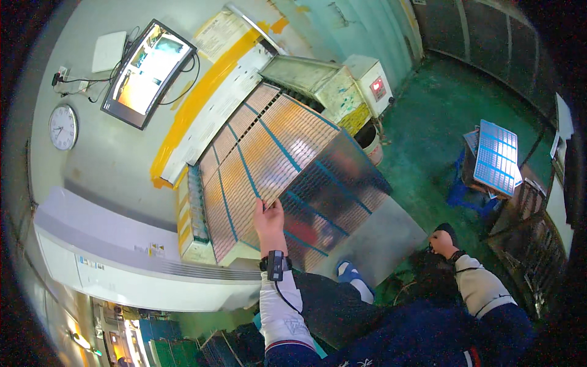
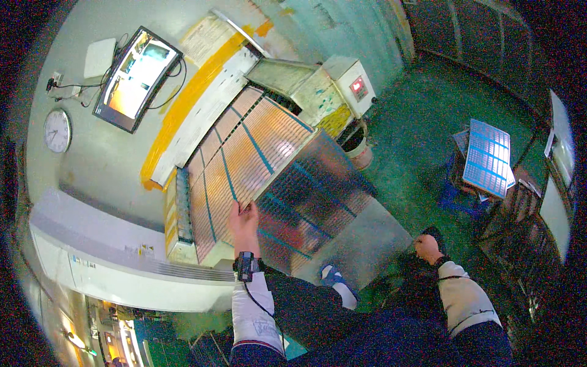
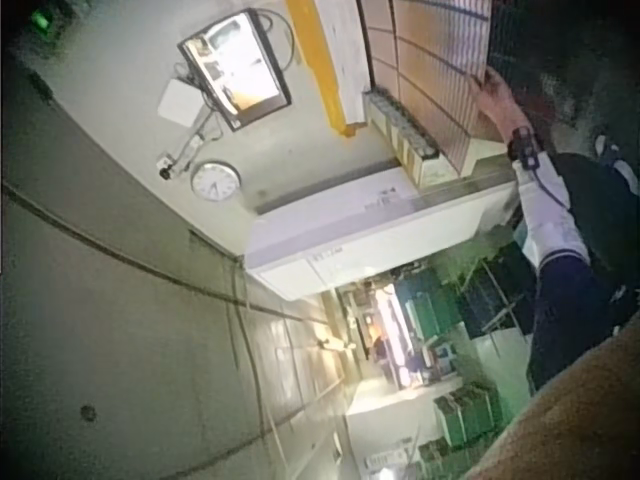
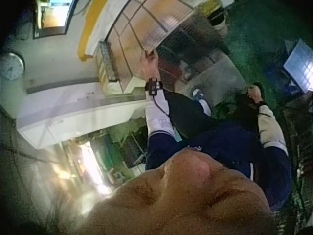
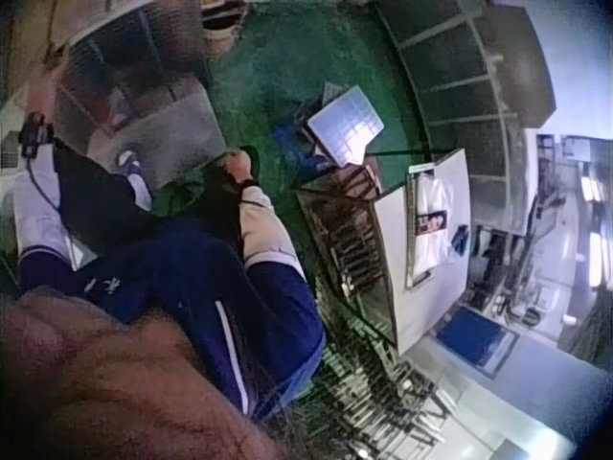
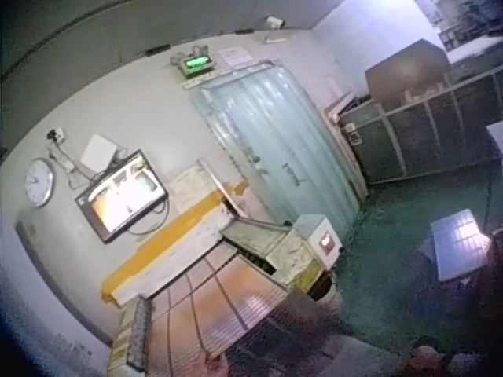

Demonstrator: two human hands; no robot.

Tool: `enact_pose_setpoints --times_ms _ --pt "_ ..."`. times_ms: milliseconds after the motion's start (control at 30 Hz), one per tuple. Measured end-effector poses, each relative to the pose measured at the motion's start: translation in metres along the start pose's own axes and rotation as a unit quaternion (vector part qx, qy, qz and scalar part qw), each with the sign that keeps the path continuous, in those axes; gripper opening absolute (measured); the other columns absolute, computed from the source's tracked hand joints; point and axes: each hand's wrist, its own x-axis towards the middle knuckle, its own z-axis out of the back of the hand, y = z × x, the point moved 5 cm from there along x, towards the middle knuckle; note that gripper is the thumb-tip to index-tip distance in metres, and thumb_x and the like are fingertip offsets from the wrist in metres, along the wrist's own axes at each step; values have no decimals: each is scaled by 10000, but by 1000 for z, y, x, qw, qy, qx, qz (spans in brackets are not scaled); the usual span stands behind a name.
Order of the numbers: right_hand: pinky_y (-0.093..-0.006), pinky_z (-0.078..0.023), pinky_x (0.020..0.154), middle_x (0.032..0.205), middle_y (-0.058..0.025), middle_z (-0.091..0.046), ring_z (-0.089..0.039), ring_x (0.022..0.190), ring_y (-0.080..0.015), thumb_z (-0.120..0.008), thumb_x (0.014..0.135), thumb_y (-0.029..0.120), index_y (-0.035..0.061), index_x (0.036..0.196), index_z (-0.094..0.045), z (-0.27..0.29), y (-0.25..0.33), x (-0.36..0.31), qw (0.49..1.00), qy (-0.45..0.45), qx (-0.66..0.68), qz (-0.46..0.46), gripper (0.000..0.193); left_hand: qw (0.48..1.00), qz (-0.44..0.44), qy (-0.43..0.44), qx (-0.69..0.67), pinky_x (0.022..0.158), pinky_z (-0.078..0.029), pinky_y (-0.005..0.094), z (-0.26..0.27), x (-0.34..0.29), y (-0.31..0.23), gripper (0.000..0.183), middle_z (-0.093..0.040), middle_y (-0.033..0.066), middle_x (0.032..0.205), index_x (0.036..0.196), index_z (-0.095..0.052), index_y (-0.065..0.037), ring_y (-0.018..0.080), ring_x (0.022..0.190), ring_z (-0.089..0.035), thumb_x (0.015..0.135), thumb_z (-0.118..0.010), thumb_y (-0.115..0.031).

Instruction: Feeding metal sheets into a processing machine and retrieving them from the output.

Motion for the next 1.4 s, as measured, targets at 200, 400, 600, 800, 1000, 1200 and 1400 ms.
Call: enact_pose_setpoints --times_ms 200,400,600,800,1000,1200,1400 --pt "-383 -534 554 606 -138 -636 -641 515 -240 -524 785 130 -5 695 -646 -8 -21 13 999 -11 -32 -21 203 999 -18 -24 21 868 -511 379 4 7 1 197 -594 110 1026 1007 -554 1 245 975 -558 946 -560 -186" --pt "-381 -538 562 616 -151 -641 -650 531 -260 -542 785 129 -12 700 -647 -4 -25 10 999 -34 -18 -35 196 1000 -12 -25 -4 865 -513 398 0 14 6 177 -601 111 958 965 -555 -6 244 933 -574 924 -595 -173" --pt "-384 -537 560 634 -146 -649 -654 556 -282 -570 785 133 -5 716 -656 1 -13 9 994 -42 -102 24 176 1000 -23 -16 -7 857 -524 386 -3 25 11 148 -602 107 923 921 -554 -10 246 895 -588 926 -585 -154" --pt "-358 -536 491 638 -127 -651 -654 508 -240 -572 796 138 -18 761 -665 -6 -35 19 997 -27 -69 4 185 999 -39 -11 3 910 -493 378 -5 32 16 234 -598 149 1132 1107 -531 24 253 1034 -577 983 -473 -166" --pt "-351 -521 471 638 -124 -646 -646 502 -239 -577 839 168 -22 752 -654 -25 -86 45 999 -17 -2 43 223 999 -43 21 12 934 -478 372 -14 45 15 234 -596 145 1125 1096 -529 32 258 1038 -569 984 -473 -166" --pt "-371 -513 464 700 -124 -678 -640 501 -232 -577 862 177 -1 775 -665 -18 -77 35 999 2 -52 11 216 999 -1 -26 38 984 -440 404 -17 45 27 297 -529 163 1176 1129 -517 35 252 1138 -511 972 -513 -218" --pt "-420 -530 570 659 -166 -642 -647 585 -296 -569 788 217 5 696 -647 -11 -30 26 959 -110 -203 164 243 840 -90 23 534 986 -415 416 -23 23 34 614 -586 185 1187 1265 -503 45 323 1119 -538 816 -709 -320"
